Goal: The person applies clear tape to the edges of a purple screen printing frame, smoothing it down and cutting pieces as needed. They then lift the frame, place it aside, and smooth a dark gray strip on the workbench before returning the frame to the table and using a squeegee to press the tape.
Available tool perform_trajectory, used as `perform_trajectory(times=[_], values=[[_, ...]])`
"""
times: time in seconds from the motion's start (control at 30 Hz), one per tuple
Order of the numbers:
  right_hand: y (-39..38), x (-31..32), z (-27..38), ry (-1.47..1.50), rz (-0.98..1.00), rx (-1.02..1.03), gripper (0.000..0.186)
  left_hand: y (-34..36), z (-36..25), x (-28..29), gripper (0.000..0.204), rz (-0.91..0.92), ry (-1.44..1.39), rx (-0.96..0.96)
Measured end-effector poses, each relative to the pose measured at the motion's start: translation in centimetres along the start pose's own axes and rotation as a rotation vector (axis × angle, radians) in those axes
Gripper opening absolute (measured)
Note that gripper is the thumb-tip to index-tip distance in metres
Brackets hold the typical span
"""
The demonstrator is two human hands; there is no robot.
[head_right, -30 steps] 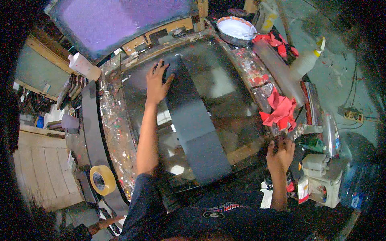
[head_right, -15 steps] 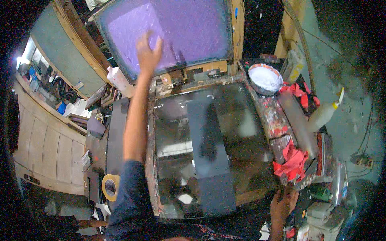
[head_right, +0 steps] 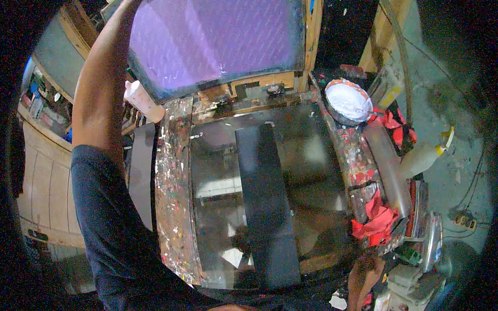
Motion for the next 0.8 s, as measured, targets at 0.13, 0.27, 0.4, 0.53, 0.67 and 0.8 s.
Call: perform_trajectory(times=[0.13, 0.27, 0.4, 0.53, 0.67, 0.8], values=[[0.6, 0.5, 1.2, -0.099, -0.077, 0.211, 0.013, -0.3, 0.7, 2.6, 0.062, 0.022, 0.12, -0.001], [0.1, 0.2, 0.8, -0.095, 0.013, 0.156, 0.021, -4.7, -2.3, 8.1, 0.053, -0.031, 0.042, -0.09], [-1.2, -0.9, -0.4, -0.184, 0.032, 0.132, 0.029, -9.7, -3.7, 15.1, 0.044, -0.202, -0.06, -0.207], [-0.8, -0.8, -0.4, -0.029, 0.034, 0.204, 0.028, -18.1, -5.3, 23.9, 0.035, -0.172, -0.101, -0.212], [-0.4, -1.1, 0.9, -0.019, -0.008, 0.292, 0.031, -27.1, -4.4, 28.9, 0.042, -0.241, -0.122, -0.348], [-1.0, -0.5, 0.2, -0.092, -0.03, 0.278, 0.035, -37.0, -7.0, 30.4, 0.048, -0.034, -0.076, -0.346]])
Point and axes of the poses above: each hand's wrist, its own y-axis towards the middle knuckle, its own x-axis out of the back of the hand, z = x × y, the point moved 9 cm from there along y, towards the middle knuckle, and after that the axes turned 11 degrees about x, right-handed, at the moved point
